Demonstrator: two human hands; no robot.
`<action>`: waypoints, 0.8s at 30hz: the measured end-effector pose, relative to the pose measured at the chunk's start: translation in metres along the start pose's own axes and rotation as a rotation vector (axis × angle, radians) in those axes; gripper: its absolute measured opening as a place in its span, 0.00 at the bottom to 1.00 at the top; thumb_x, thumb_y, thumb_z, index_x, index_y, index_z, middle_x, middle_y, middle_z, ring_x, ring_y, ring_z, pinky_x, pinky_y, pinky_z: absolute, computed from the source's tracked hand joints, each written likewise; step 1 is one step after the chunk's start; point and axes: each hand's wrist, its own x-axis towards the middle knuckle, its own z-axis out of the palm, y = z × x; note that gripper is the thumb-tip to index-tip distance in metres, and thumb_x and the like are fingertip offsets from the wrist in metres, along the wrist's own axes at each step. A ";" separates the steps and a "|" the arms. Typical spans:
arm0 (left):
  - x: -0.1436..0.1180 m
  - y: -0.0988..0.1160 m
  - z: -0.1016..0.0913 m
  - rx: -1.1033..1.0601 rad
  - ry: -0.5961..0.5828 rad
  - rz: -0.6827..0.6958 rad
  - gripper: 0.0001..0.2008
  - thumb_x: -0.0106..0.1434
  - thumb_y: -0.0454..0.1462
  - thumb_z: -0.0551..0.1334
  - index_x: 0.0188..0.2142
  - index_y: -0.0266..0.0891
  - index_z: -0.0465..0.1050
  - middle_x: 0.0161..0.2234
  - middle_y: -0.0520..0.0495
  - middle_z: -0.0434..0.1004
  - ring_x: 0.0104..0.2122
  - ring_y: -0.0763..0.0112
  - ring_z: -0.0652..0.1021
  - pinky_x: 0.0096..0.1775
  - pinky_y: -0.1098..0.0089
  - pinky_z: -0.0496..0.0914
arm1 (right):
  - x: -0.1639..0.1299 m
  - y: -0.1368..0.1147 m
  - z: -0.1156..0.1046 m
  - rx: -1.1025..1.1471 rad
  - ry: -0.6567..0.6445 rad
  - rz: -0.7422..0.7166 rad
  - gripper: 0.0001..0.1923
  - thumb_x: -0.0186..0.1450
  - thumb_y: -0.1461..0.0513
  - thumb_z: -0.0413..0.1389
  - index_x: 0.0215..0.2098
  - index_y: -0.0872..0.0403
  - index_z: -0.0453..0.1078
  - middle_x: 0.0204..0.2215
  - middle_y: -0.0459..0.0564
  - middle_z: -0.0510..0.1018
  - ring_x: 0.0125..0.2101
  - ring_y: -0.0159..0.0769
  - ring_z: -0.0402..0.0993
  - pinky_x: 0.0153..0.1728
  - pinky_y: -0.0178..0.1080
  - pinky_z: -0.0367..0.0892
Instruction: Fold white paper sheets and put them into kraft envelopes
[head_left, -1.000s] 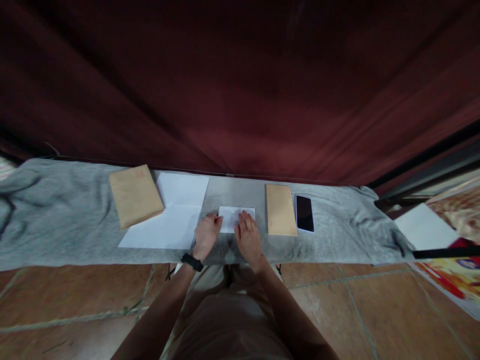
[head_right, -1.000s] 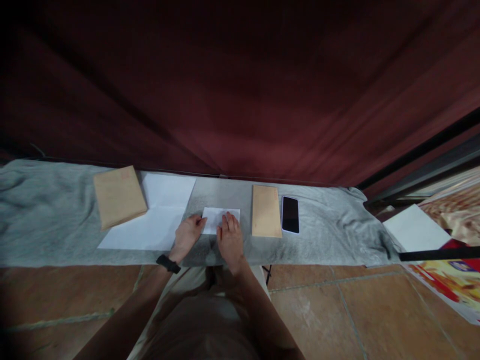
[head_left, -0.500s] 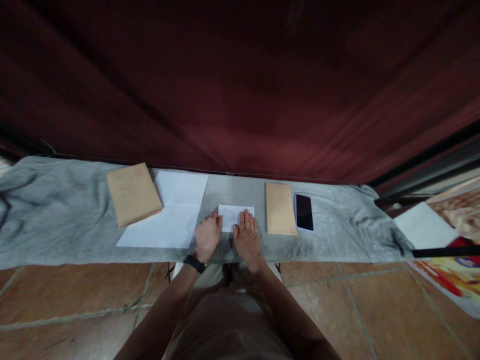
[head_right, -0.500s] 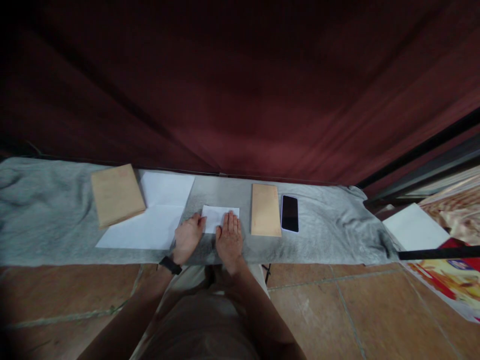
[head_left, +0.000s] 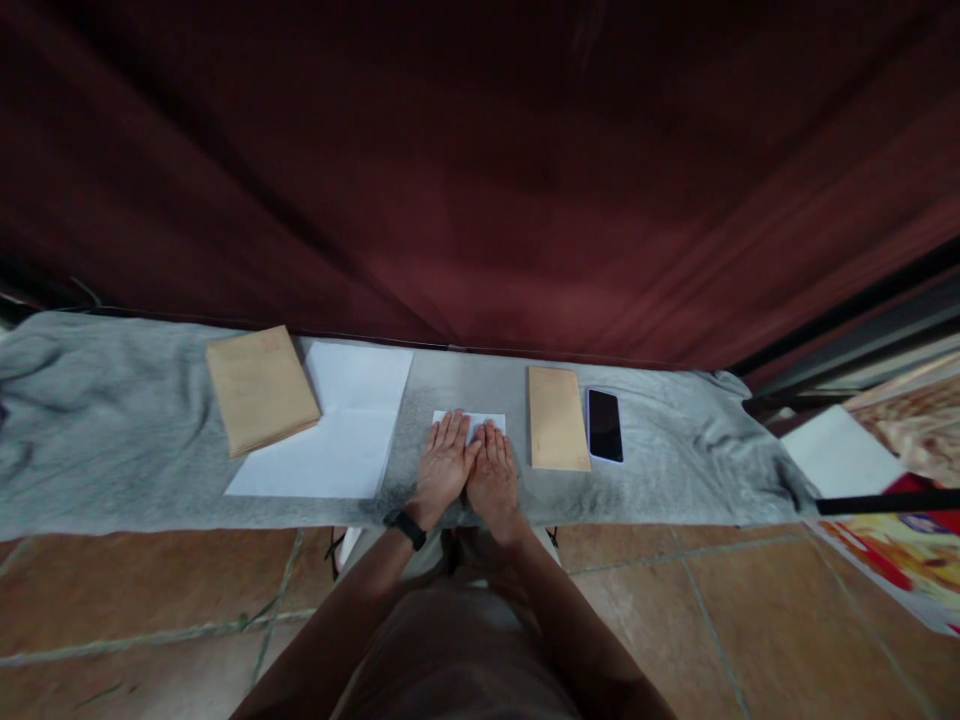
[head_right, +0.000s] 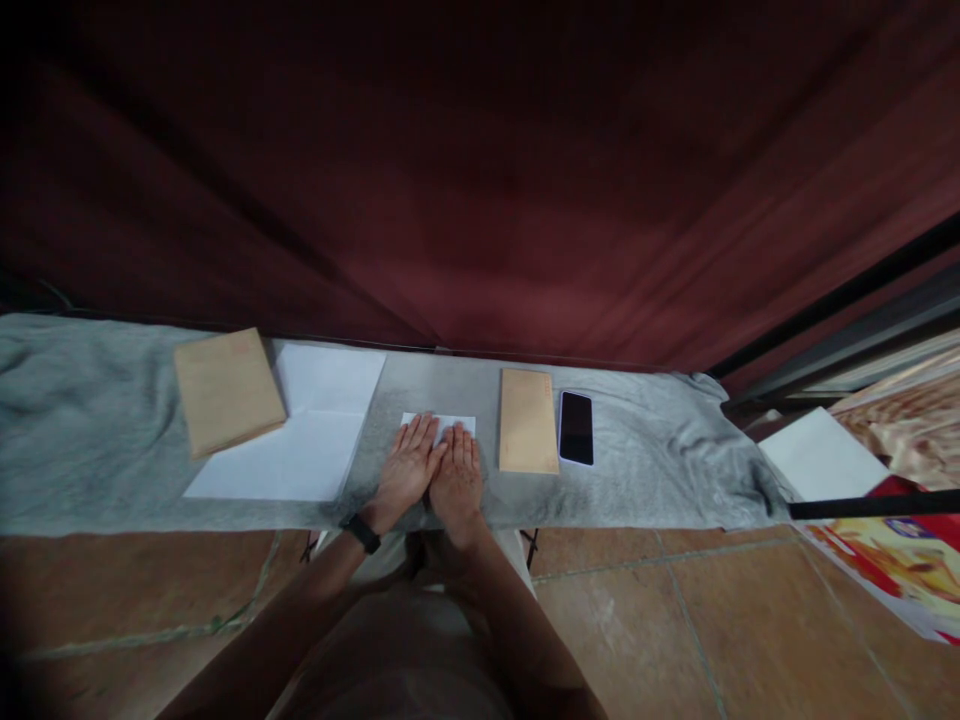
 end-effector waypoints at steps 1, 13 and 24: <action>-0.001 -0.002 0.002 0.003 0.003 -0.004 0.29 0.76 0.44 0.45 0.70 0.32 0.59 0.72 0.38 0.58 0.73 0.58 0.55 0.71 0.53 0.49 | 0.001 0.001 0.000 0.006 0.002 0.006 0.27 0.75 0.68 0.44 0.71 0.66 0.58 0.71 0.66 0.59 0.72 0.45 0.52 0.70 0.51 0.54; -0.008 -0.010 0.008 0.076 -0.004 0.055 0.32 0.71 0.31 0.46 0.73 0.33 0.51 0.74 0.38 0.51 0.74 0.60 0.48 0.72 0.51 0.49 | 0.033 -0.001 -0.003 0.162 -0.028 -0.076 0.26 0.79 0.58 0.41 0.69 0.60 0.62 0.69 0.58 0.65 0.70 0.39 0.57 0.70 0.47 0.53; -0.012 -0.016 0.005 0.049 0.068 -0.107 0.30 0.75 0.39 0.45 0.72 0.26 0.53 0.73 0.33 0.52 0.73 0.57 0.53 0.71 0.52 0.49 | 0.019 0.014 0.008 0.007 0.083 0.021 0.31 0.78 0.54 0.46 0.72 0.66 0.55 0.71 0.68 0.58 0.71 0.52 0.54 0.68 0.54 0.53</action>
